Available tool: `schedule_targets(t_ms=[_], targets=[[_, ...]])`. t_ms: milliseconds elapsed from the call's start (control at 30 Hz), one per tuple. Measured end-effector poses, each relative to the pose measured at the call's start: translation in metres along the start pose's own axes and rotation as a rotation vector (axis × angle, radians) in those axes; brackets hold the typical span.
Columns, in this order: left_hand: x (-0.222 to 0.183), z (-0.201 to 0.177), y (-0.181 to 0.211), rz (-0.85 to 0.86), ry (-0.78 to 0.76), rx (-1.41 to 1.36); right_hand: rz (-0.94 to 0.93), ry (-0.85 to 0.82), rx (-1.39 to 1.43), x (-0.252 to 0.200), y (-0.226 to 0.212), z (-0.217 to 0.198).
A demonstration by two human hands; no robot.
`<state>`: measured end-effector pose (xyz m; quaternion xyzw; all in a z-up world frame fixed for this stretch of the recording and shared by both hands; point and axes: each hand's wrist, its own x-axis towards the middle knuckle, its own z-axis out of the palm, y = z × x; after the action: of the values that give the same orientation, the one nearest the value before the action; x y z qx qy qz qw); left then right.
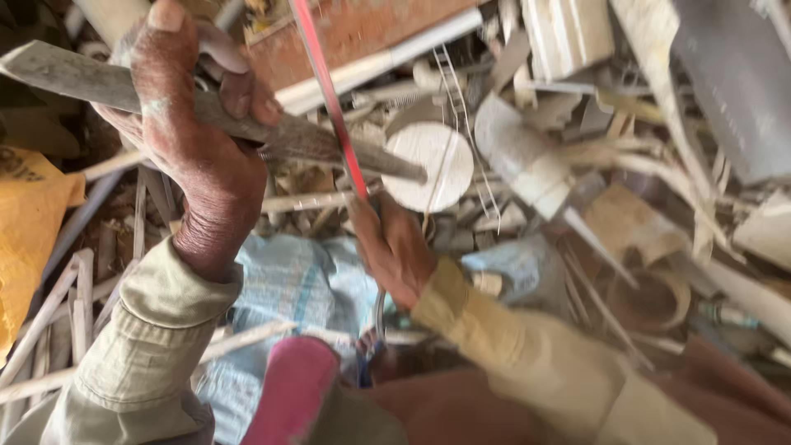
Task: The person uses a manual saw blade to cut through various plastic and metal pipes in a large pile of scrap material.
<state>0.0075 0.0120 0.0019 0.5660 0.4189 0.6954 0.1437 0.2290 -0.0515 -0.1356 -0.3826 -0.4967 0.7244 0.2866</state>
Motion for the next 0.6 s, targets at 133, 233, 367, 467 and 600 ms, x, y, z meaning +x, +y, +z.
schedule_targets(t_ms=[133, 233, 367, 467, 600], targets=[[-0.011, -0.009, -0.001, -0.03, -0.007, -0.075, 0.368, 0.085, 0.228, -0.002, 0.028, -0.03], [-0.013, -0.016, 0.007, 0.19, -0.129, 0.053, 0.643, 0.21, 0.007, -0.013, 0.04, -0.054], [-0.019, -0.014, 0.01, 0.106, -0.205, 0.204, 0.415, 0.138, 0.059, -0.015, 0.032, -0.029], [-0.013, -0.007, 0.01, -0.009, -0.181, 0.232, 0.188, 0.093, -0.052, -0.016, 0.026, -0.016], [0.005, -0.007, 0.006, 0.032, 0.055, -0.004, 0.56, 0.171, 0.123, -0.007, 0.047, -0.041]])
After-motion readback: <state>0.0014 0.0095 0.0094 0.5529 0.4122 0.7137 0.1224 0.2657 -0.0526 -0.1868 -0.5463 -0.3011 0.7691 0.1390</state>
